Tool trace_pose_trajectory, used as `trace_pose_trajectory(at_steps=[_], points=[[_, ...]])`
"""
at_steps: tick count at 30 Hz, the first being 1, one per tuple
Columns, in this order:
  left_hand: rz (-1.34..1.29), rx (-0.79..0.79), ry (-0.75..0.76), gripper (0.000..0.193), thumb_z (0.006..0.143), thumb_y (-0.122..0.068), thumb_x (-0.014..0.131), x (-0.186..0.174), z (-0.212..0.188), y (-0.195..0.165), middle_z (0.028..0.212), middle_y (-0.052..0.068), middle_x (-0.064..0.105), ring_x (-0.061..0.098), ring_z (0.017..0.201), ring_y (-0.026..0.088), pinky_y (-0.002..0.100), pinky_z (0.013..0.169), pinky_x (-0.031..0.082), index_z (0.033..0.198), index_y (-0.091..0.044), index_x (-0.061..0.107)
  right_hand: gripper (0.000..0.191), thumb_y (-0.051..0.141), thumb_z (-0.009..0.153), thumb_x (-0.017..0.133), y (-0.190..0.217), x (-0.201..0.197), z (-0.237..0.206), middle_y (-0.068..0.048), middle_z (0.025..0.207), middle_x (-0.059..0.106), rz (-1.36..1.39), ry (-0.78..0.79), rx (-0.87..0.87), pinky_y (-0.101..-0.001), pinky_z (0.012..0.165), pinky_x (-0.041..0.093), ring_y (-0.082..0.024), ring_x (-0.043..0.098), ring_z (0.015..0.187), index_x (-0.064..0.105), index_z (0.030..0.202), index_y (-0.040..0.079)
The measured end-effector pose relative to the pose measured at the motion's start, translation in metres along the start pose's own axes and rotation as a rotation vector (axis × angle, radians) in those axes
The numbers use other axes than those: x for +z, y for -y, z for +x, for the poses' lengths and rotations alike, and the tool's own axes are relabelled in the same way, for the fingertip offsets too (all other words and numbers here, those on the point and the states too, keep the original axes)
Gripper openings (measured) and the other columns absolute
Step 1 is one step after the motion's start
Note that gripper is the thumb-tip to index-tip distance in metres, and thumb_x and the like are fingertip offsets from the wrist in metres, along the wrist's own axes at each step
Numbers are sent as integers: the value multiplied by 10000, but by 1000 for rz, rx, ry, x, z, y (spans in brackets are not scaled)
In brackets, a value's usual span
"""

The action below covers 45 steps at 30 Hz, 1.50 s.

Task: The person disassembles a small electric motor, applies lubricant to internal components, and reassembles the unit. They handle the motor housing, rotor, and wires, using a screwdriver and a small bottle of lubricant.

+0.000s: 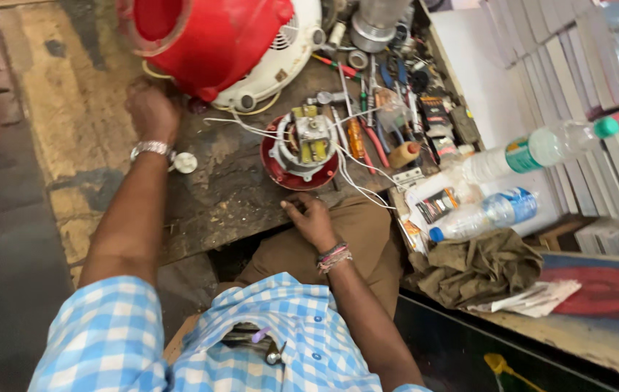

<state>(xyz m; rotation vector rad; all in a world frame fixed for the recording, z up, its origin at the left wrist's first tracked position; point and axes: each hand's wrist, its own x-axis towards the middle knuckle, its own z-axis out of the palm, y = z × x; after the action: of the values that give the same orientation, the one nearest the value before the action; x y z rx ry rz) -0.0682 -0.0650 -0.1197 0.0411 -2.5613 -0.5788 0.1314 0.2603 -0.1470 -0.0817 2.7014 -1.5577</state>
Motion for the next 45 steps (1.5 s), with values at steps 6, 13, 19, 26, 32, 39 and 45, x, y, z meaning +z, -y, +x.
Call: trace_pose_trajectory(at_steps=[6,13,19,26,32,39,45], points=[[76,67,27,105,932,-115,681,-10,-13,6,1100,126,715,583,1167,375,577,950,446,1015,-90,740,244,266,896,774,2,2,1,-99,754,723,-25,25,19,-322,595,518,-167,639,614,748,997,46],[-33,-21,-28,194,899,-137,742,-18,-6,11,1051,184,726,652,1000,405,521,872,503,1081,-98,798,229,252,906,772,-4,0,2,-75,716,723,58,31,33,-313,573,514,-138,643,602,747,988,40],[-170,-130,110,125,872,-170,769,-17,1,13,903,204,716,686,846,415,504,772,543,963,-96,811,218,233,894,786,-3,-3,2,-80,686,704,-15,-7,-13,-313,556,494,-146,611,569,752,972,33],[69,47,42,144,846,-213,782,-9,-4,3,1004,183,727,646,984,395,527,803,481,956,-124,806,215,239,904,778,0,-3,1,-72,709,714,-19,4,-2,-314,575,511,-144,638,593,754,979,38],[46,139,121,232,824,-158,739,-5,-9,2,1113,153,717,609,1119,369,519,960,425,1048,-108,777,214,247,905,774,1,-2,1,-70,718,724,-15,20,50,-312,575,516,-140,651,599,751,981,48],[46,-7,171,321,802,-228,811,-14,-27,-17,984,250,688,616,967,413,521,853,461,1003,14,745,222,252,907,767,0,-3,2,-75,737,743,14,36,59,-309,590,527,-137,678,622,748,985,45],[-827,-80,220,260,899,-143,772,-48,-113,-94,1048,127,732,707,953,278,383,833,548,1130,-26,742,224,249,898,780,-2,0,2,-91,732,739,-16,29,63,-311,586,526,-147,674,611,758,972,39]])
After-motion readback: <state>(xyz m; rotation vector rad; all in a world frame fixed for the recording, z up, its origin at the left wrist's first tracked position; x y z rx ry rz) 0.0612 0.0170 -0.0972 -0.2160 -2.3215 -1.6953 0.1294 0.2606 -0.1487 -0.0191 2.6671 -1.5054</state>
